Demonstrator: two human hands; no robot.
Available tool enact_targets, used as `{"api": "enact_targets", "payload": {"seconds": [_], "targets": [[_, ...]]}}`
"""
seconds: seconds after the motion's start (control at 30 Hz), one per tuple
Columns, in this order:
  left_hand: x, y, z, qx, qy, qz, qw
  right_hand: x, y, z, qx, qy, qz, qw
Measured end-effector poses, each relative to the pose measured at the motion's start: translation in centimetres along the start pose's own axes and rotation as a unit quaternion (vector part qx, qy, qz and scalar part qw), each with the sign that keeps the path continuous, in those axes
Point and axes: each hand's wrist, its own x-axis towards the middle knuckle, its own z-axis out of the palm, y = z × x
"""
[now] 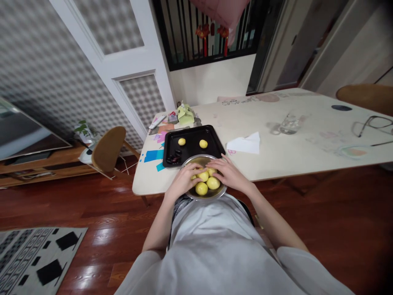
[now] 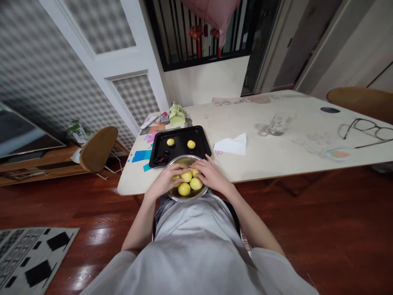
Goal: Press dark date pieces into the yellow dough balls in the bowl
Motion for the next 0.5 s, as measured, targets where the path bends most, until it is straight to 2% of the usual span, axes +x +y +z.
{"api": "enact_targets", "payload": {"seconds": [0.2, 0.4, 0.5], "targets": [[0.3, -0.2, -0.4, -0.012, -0.002, -0.024, 1.0, -0.8, -0.4, -0.1, 0.031, -0.005, 0.007, 0.999], [0.0, -1.9, -0.7, -0.073, -0.025, 0.027, 0.997, -1.2, -0.8, 0.4, 0.048, 0.015, -0.006, 0.999], [-0.1, -2.1, -1.0, -0.065, -0.044, 0.027, 0.997, -1.1, -1.0, 0.9, 0.06, 0.029, -0.027, 0.997]]}}
